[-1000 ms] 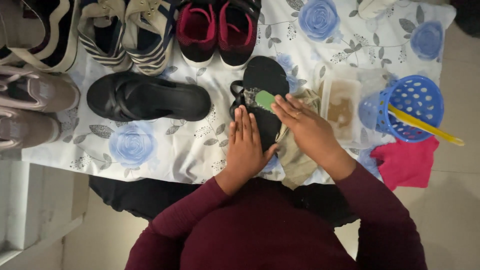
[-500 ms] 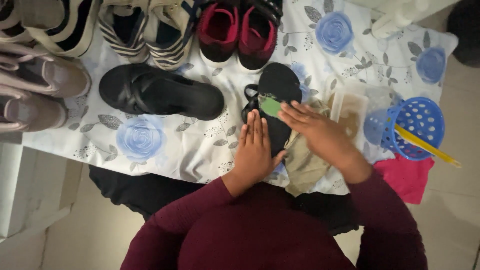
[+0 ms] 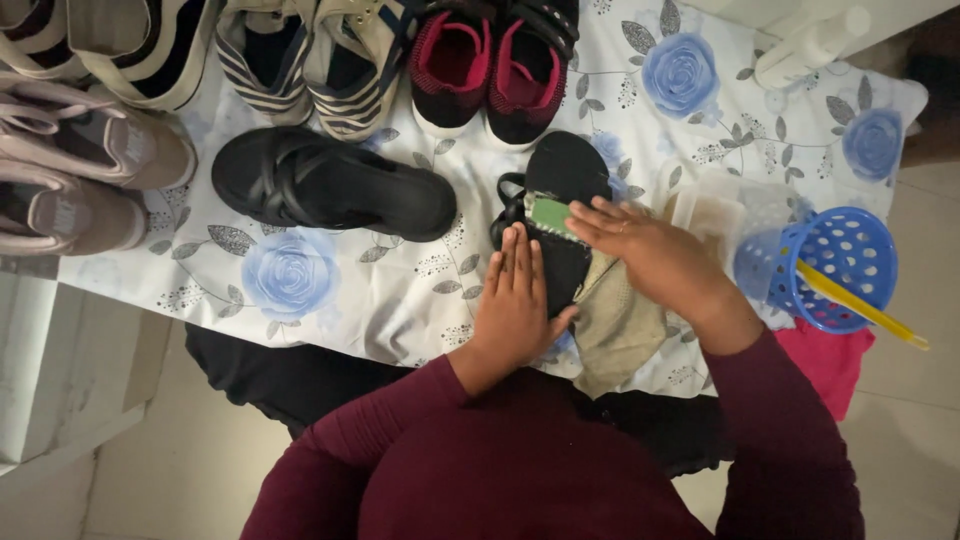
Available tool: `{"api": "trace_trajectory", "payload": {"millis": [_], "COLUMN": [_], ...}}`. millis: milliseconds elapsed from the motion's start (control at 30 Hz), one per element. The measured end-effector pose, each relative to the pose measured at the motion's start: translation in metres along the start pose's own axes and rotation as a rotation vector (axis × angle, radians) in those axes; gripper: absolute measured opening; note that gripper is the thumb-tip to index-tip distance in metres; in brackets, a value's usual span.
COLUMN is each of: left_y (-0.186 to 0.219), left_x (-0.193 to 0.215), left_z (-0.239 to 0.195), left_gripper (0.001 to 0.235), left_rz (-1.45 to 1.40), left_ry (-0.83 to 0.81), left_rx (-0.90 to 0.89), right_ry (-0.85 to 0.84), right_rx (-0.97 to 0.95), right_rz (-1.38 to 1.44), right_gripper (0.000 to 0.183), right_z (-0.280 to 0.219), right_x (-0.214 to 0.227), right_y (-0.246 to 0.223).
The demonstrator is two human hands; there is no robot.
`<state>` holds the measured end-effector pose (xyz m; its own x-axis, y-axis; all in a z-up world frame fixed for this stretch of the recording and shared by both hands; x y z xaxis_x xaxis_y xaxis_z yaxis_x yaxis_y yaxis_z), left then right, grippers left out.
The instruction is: The person scrubs a black sandal with a green brush and wipes it with a cloth. They repeatedly dip the brush into a container of liquid and continue scrubbing and wiping the sandal throughout the clip.
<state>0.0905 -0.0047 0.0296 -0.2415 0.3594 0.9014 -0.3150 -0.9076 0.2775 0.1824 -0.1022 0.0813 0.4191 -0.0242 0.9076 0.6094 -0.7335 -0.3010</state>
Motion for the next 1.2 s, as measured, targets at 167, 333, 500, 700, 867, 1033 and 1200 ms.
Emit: {"api": "trace_trajectory", "payload": {"millis": [167,333,500,700,867,1033,1200], "left_y": [0.000,0.000,0.000,0.000,0.000,0.000,0.000], "left_x": [0.000,0.001,0.001,0.001,-0.001,-0.001,0.003], "left_z": [-0.001,-0.002,-0.002,-0.002,-0.001,-0.002,-0.001], "left_gripper": [0.109,0.108,0.109,0.107,0.110,0.108,0.109], "left_rz": [0.024,0.023,0.009,0.032,0.015,0.001,0.001], "left_ry": [0.001,0.019,0.028,0.026,0.027,0.007,-0.001], "left_rx": [0.008,0.009,0.001,0.002,-0.008,-0.002,-0.005], "right_ry": [0.117,0.117,0.208,0.192,0.177,0.201,0.129], "right_rx": [0.010,0.072,0.080,0.101,0.068,0.027,0.012], "right_rz": [-0.227,-0.207,-0.223,-0.238,-0.068,-0.264,-0.255], "right_gripper": [0.079,0.079,0.070,0.075,0.062,0.085,0.087], "right_z": [0.017,0.000,0.003,-0.002,-0.010,-0.005,-0.025], "right_x": [-0.009,-0.009,-0.002,-0.016,-0.005,-0.027,-0.028], "right_y": [-0.004,-0.005,0.003,-0.005,0.016,0.008,0.024]}}
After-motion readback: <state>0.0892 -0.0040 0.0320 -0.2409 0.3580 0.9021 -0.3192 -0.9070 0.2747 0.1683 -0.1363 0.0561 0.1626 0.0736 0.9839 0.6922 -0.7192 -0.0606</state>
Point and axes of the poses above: each hand's wrist, its own z-axis towards the middle knuckle, its own x-axis out of the back of the hand, y = z × x, the point moved 9 cm from there along z, towards the middle knuckle, and after that the axes turned 10 degrees about -x, right-handed, at the moved point
